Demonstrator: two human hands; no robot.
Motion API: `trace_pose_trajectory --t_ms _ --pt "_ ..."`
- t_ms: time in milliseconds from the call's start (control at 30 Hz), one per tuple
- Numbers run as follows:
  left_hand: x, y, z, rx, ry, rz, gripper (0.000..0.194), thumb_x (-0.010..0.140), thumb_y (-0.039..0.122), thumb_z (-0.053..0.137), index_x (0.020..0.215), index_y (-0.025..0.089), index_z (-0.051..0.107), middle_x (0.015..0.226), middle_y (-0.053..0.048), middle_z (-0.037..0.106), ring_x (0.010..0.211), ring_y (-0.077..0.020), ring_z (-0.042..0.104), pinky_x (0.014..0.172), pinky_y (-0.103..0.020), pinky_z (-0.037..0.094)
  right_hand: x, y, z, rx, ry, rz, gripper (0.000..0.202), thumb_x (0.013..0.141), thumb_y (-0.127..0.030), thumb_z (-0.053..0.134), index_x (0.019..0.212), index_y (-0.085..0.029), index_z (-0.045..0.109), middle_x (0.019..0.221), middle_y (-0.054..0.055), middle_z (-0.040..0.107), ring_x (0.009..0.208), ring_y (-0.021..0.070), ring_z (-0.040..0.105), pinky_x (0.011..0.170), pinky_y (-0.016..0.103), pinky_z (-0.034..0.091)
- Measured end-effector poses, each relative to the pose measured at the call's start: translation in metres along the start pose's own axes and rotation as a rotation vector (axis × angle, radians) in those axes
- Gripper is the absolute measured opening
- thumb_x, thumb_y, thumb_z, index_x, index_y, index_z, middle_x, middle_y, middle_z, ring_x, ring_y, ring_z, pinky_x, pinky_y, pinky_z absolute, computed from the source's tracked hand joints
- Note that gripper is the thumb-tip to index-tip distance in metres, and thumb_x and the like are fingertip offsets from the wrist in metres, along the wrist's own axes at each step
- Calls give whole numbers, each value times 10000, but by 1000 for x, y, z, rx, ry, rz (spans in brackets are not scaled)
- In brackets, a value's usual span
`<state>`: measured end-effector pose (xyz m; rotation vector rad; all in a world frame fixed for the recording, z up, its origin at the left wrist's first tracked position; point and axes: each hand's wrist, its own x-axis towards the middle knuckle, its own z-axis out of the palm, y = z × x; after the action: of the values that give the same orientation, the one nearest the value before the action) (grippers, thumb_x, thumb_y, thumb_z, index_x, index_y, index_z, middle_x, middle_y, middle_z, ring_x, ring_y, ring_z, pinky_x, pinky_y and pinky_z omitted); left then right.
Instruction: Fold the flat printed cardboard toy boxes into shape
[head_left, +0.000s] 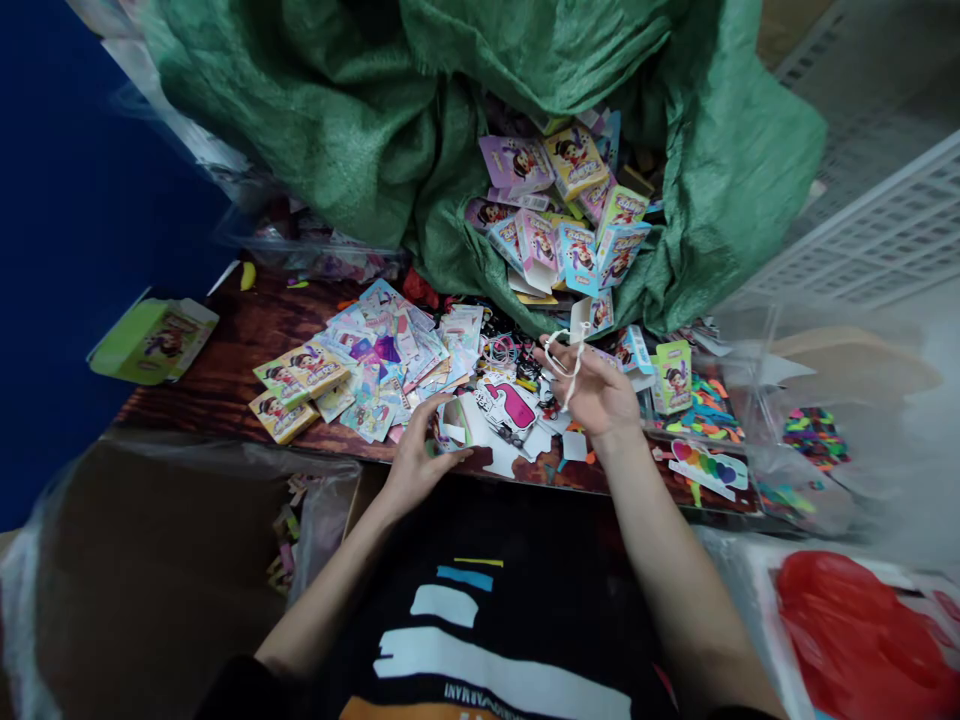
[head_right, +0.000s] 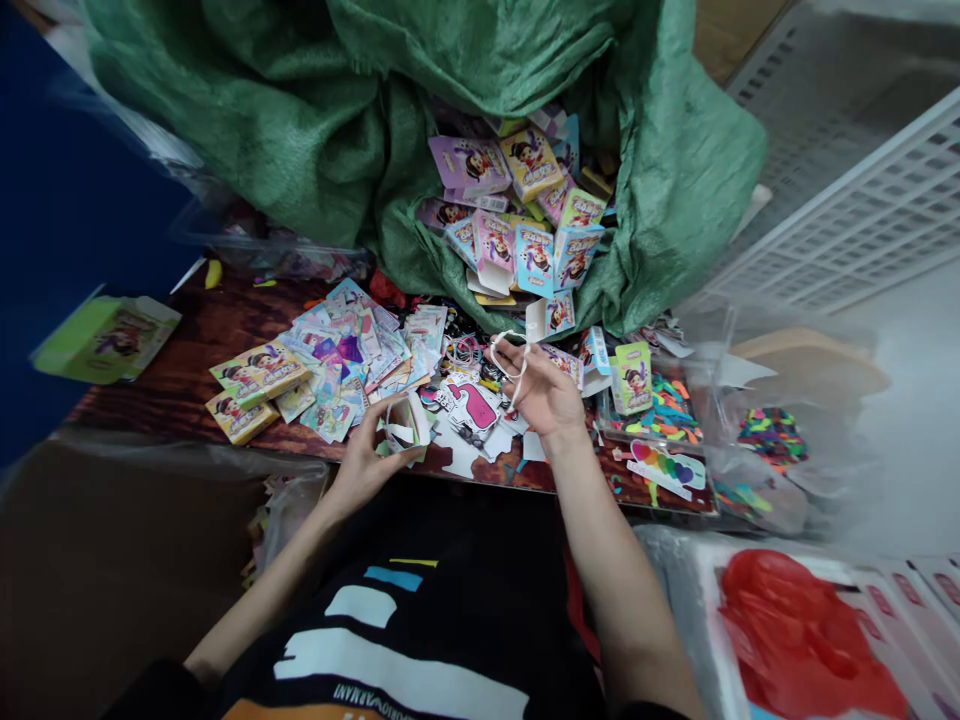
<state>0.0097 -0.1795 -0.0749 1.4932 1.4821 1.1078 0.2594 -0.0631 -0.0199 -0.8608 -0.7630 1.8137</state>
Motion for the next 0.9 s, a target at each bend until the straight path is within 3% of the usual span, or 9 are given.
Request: trace_pose_trajectory --t_ms 133,267,367,533,700,800,900 --pt "4 5 6 -50 9 21 658 773 311 761 1364 261 476 1449 -103 498 1374 -294 455 1099 -441 419 -3 5 -11 -1 3 44 190 738 -215 673 905 -254 589 1049 39 729 989 212 677 473 198 446" --pt "8 5 10 -71 -14 19 700 775 344 771 1400 284 461 1415 -85 525 1340 -281 486 1104 -431 414 -6 11 -9 8 21 92 443 702 -123 669 1101 -309 622 947 -37 717 739 98 664 451 147 402" --pt "9 3 9 -57 -12 3 719 762 350 785 1402 282 466 1392 -82 543 1314 -282 505 1102 -437 413 -7 15 -5 49 14 124 461 718 -151 685 1148 -312 639 887 -48 704 621 69 605 414 138 365" --pt "11 3 8 -76 -27 33 701 772 319 772 1403 281 468 1408 -86 533 1327 -282 492 1098 -440 416 -7 22 -6 14 52 99 283 734 -263 753 1012 -232 712 759 -25 663 595 82 556 404 153 371" --pt "12 7 10 -118 -43 31 696 747 325 788 1364 253 475 1411 -98 526 1327 -286 491 1083 -429 427 -6 26 -8 14 86 50 317 731 -407 768 1018 -280 722 830 -8 683 712 122 604 481 190 448" --pt "10 5 5 -113 -31 -24 703 734 339 793 1355 246 476 1380 -91 548 1297 -278 517 1075 -416 431 -3 27 -8 -152 112 -2 304 733 -468 743 962 -269 734 922 33 707 832 174 635 532 235 468" --pt "7 0 -5 -92 1 -102 711 721 352 796 1345 234 476 1340 -88 572 1244 -274 552 1038 -406 454 -2 29 -9 -581 189 -145 244 751 -447 712 855 -230 743 844 52 682 807 203 616 588 291 460"
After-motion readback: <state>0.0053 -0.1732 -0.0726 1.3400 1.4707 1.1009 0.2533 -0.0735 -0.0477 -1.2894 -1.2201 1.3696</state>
